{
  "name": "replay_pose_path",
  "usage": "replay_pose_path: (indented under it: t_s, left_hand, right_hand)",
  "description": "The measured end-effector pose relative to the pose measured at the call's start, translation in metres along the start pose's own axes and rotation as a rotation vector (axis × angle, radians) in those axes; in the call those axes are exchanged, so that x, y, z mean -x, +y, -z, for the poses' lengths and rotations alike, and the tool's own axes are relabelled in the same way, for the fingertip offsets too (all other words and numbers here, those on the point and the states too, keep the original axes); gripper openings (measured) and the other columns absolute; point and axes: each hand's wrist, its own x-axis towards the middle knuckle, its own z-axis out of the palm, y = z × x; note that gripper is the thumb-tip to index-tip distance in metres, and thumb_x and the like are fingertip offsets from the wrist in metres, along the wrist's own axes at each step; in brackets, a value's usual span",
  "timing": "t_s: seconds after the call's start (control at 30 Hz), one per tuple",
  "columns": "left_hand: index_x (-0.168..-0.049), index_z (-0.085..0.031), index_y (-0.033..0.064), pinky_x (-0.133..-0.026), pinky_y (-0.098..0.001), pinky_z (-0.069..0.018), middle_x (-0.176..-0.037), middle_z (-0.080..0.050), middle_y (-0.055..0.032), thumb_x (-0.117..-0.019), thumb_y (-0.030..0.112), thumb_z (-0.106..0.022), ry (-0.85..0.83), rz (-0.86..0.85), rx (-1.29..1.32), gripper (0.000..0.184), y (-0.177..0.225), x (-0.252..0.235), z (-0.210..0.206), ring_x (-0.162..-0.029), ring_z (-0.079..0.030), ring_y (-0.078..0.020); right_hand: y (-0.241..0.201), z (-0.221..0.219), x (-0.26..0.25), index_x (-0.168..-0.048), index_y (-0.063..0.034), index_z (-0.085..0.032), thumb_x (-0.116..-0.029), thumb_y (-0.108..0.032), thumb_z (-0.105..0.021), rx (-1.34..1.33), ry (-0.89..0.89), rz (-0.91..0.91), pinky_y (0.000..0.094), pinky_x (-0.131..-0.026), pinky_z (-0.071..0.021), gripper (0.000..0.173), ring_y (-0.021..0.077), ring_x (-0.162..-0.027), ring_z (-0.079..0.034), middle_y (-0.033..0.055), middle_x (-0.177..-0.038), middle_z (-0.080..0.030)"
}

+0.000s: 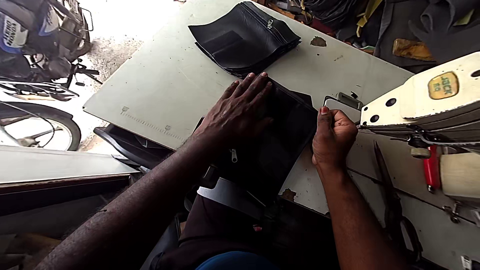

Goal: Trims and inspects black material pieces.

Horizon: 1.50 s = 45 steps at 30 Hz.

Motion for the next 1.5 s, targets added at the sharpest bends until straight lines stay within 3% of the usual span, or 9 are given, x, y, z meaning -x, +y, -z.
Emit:
replay_pose_path:
  t_s: [0.43, 0.53, 0.6, 0.83, 0.97, 1.1, 1.2, 1.3, 1.5]
  left_hand:
    - [-0.164, -0.03, 0.0202, -0.126, -0.0546, -0.0229, -0.172, -0.022, 0.003, -0.0963, 0.076, -0.032, -0.04, 0.059, 0.031, 0.087, -0.002, -0.002, 0.001, -0.159, -0.019, -0.0237]
    - [-0.163, -0.031, 0.0178, -0.125, -0.0544, -0.0247, -0.172, -0.024, 0.0005, -0.0963, 0.074, -0.036, -0.028, 0.056, 0.05, 0.087, -0.003, -0.003, 0.001, -0.157, -0.024, -0.0231]
    - [-0.164, -0.028, 0.0174, -0.122, -0.0552, -0.0283, -0.17, -0.026, -0.0032, -0.0964, 0.072, -0.038, -0.013, 0.06, 0.06, 0.088, -0.003, -0.005, 0.001, -0.154, -0.031, -0.0245]
    - [-0.167, -0.014, 0.0336, -0.106, -0.054, -0.0413, -0.172, -0.016, -0.0118, -0.1053, 0.048, -0.037, 0.057, 0.049, 0.098, 0.067, -0.007, -0.008, 0.001, -0.143, -0.044, -0.0301]
    - [-0.161, -0.029, 0.0446, -0.107, -0.0548, -0.0401, -0.17, -0.02, -0.0141, -0.1063, 0.042, -0.038, 0.08, 0.018, 0.077, 0.055, -0.005, -0.007, -0.001, -0.144, -0.04, -0.0346]
    - [-0.151, -0.05, 0.0383, -0.106, -0.0547, -0.0434, -0.165, -0.031, -0.0132, -0.1043, 0.038, -0.043, 0.127, 0.009, 0.053, 0.047, -0.005, -0.006, 0.0, -0.146, -0.037, -0.0361]
    - [-0.128, -0.068, 0.0284, -0.101, -0.0527, -0.046, -0.157, -0.043, -0.0091, -0.1034, 0.04, -0.047, 0.182, 0.038, 0.018, 0.035, -0.003, -0.001, 0.004, -0.143, -0.04, -0.0348]
    - [-0.111, -0.072, 0.023, -0.099, -0.0513, -0.0465, -0.154, -0.049, -0.005, -0.1034, 0.041, -0.046, 0.195, 0.054, -0.04, 0.033, -0.003, 0.001, 0.003, -0.143, -0.041, -0.0333]
    - [-0.124, -0.072, 0.0252, -0.095, -0.0496, -0.0481, -0.148, -0.06, 0.0063, -0.1041, 0.044, -0.04, 0.137, 0.133, -0.022, 0.042, -0.004, 0.005, 0.0, -0.13, -0.058, -0.0224]
  right_hand:
    - [-0.003, -0.003, 0.003, -0.08, -0.0119, -0.059, -0.1047, -0.025, -0.059, 0.125, 0.057, 0.05, 0.0224, -0.046, -0.0374, 0.028, 0.0052, -0.049, -0.044, -0.0044, -0.06, -0.046]
    - [-0.006, 0.001, 0.007, -0.11, -0.0098, -0.064, -0.1016, -0.035, -0.065, 0.217, -0.021, 0.137, 0.0248, -0.057, -0.0514, 0.027, 0.0081, -0.068, -0.06, 0.0009, -0.085, -0.062]
    - [-0.007, 0.0, 0.007, -0.129, -0.0089, -0.064, -0.0946, -0.038, -0.074, 0.269, -0.092, 0.208, 0.03, -0.075, -0.054, 0.046, 0.016, -0.094, -0.061, 0.0083, -0.11, -0.059]
    - [-0.011, -0.008, 0.018, -0.1, -0.0083, -0.076, -0.0965, -0.008, -0.064, 0.344, -0.082, 0.539, 0.0347, -0.085, -0.0485, 0.013, 0.0223, -0.099, -0.056, 0.0091, -0.1, -0.058]
    - [-0.013, -0.009, 0.023, -0.094, -0.0083, -0.078, -0.0933, -0.004, -0.065, 0.341, -0.1, 0.685, 0.0335, -0.084, -0.0478, 0.014, 0.0225, -0.096, -0.056, 0.0087, -0.093, -0.059]
    - [-0.012, -0.01, 0.025, -0.092, -0.0082, -0.079, -0.0912, -0.002, -0.066, 0.349, -0.118, 0.739, 0.032, -0.083, -0.0486, 0.015, 0.0223, -0.095, -0.057, 0.0079, -0.09, -0.059]
    - [-0.011, -0.01, 0.027, -0.085, -0.0072, -0.078, -0.0883, -0.005, -0.066, 0.345, -0.104, 0.756, 0.0329, -0.082, -0.0491, 0.012, 0.0232, -0.094, -0.058, 0.0076, -0.087, -0.061]
    - [-0.011, -0.01, 0.028, -0.077, -0.0062, -0.074, -0.0854, -0.006, -0.065, 0.359, -0.113, 0.758, 0.0333, -0.077, -0.0492, 0.013, 0.0231, -0.089, -0.059, 0.0074, -0.083, -0.061]
    - [-0.011, -0.011, 0.026, -0.069, -0.0063, -0.067, -0.0844, -0.006, -0.064, 0.381, -0.119, 0.762, 0.0345, -0.072, -0.0493, 0.016, 0.0234, -0.083, -0.059, 0.0075, -0.078, -0.06]
